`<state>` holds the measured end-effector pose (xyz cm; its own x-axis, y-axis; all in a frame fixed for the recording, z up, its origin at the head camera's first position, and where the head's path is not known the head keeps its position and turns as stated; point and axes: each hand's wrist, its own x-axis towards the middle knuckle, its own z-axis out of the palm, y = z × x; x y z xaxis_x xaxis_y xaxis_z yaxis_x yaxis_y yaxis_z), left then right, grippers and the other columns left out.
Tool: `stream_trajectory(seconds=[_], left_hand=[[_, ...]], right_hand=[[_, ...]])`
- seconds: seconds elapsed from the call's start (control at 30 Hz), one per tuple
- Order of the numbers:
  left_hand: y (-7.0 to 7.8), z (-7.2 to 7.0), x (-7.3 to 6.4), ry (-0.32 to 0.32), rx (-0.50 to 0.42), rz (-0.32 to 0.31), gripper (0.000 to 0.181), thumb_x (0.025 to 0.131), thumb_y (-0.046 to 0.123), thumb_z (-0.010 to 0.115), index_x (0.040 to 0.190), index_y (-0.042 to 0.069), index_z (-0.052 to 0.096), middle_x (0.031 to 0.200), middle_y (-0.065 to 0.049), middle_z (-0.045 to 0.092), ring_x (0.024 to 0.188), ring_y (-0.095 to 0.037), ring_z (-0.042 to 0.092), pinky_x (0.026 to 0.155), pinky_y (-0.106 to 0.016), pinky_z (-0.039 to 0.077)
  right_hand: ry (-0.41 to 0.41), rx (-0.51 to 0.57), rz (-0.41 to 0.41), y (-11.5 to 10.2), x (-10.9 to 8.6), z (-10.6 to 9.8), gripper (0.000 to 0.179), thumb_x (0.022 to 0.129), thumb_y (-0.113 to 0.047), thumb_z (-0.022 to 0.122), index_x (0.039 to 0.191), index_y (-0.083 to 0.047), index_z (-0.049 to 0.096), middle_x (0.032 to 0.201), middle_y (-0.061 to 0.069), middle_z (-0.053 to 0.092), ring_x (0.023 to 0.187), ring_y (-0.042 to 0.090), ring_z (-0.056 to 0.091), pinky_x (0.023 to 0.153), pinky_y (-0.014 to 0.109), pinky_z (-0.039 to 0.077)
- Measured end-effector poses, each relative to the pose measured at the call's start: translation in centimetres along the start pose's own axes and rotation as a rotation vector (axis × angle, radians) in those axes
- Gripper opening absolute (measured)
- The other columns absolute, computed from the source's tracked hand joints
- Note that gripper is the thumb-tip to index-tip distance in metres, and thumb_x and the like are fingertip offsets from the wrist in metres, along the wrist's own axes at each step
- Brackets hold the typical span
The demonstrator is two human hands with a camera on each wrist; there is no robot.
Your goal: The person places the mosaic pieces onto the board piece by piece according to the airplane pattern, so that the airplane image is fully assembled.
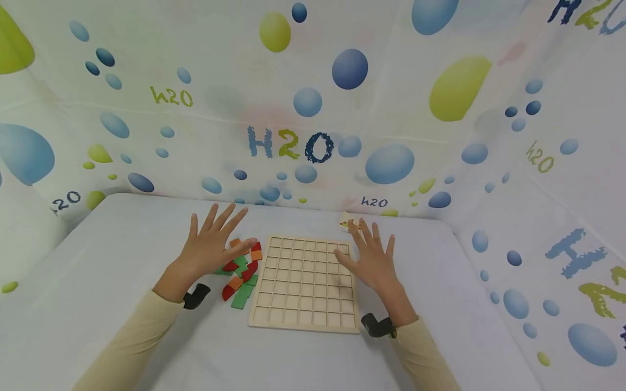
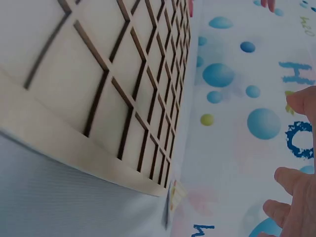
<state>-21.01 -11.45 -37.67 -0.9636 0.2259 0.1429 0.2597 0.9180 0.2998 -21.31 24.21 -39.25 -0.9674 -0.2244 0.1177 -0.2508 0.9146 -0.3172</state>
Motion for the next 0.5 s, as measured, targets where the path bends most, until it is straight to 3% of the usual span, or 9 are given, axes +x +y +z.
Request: stream_trajectory(seconds=[0.2,0.5], left_hand=[[-0.1,0.4,-0.8,-0.001,0.006,0.008,0.081,0.092,0.06,0.053,0.156,0.021,0.024,0.162,-0.014,0.016,0.148,-0.043,0.001,0.11,-0.068,-0.007],[-0.6,1.2,-1.8,-0.016,-0.037,0.021,0.078,0.091,0.058,0.054,0.155,0.02,0.028,0.159,-0.016,0.023,0.146,-0.045,0.008,0.111,-0.069,0.003]], right_hand=[[0.0,0.009,-0.002,0.3,-0.7,0.6,0.083,0.093,-0.06,0.05,0.158,-0.026,0.011,0.163,0.01,0.01,0.149,0.038,-0.001,0.108,0.069,-0.01],[0.013,0.009,-0.009,0.8,-2.1,1.6,0.082,0.092,-0.056,0.054,0.157,-0.02,0.019,0.162,0.012,0.015,0.148,0.041,0.006,0.109,0.07,-0.005]])
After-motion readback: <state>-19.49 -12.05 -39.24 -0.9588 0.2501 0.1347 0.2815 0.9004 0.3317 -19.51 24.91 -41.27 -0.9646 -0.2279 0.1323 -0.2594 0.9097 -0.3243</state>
